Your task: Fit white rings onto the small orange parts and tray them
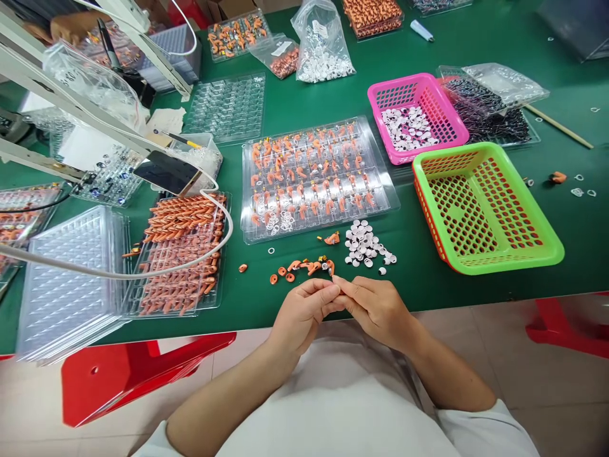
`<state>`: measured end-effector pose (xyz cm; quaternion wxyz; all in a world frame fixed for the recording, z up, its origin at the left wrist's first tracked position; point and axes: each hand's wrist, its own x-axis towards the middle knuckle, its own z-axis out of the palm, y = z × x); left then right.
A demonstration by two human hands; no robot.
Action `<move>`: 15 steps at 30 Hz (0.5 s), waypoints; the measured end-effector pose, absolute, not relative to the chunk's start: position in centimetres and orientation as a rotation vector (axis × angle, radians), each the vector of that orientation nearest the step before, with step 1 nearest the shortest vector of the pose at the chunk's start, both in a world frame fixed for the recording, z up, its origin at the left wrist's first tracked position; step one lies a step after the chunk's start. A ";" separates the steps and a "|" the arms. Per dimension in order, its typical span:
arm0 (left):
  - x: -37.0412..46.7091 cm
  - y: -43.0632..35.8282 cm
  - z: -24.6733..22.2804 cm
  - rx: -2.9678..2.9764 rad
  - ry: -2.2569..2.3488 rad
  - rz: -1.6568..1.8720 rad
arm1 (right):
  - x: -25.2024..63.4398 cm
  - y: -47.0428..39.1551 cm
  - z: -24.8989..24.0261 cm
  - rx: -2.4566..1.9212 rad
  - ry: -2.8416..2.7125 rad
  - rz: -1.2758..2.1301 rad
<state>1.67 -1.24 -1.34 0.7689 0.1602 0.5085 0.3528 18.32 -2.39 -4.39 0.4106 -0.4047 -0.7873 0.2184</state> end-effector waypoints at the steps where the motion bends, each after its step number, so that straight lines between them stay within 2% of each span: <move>1: 1.7 -1.2 -1.3 0.346 1.102 0.769 | 18.2 -2.4 -4.4 -1.024 -1.969 0.549; 15: 1.6 -1.7 -1.4 0.345 1.078 0.821 | 17.0 -3.3 -5.4 -1.090 -1.883 0.546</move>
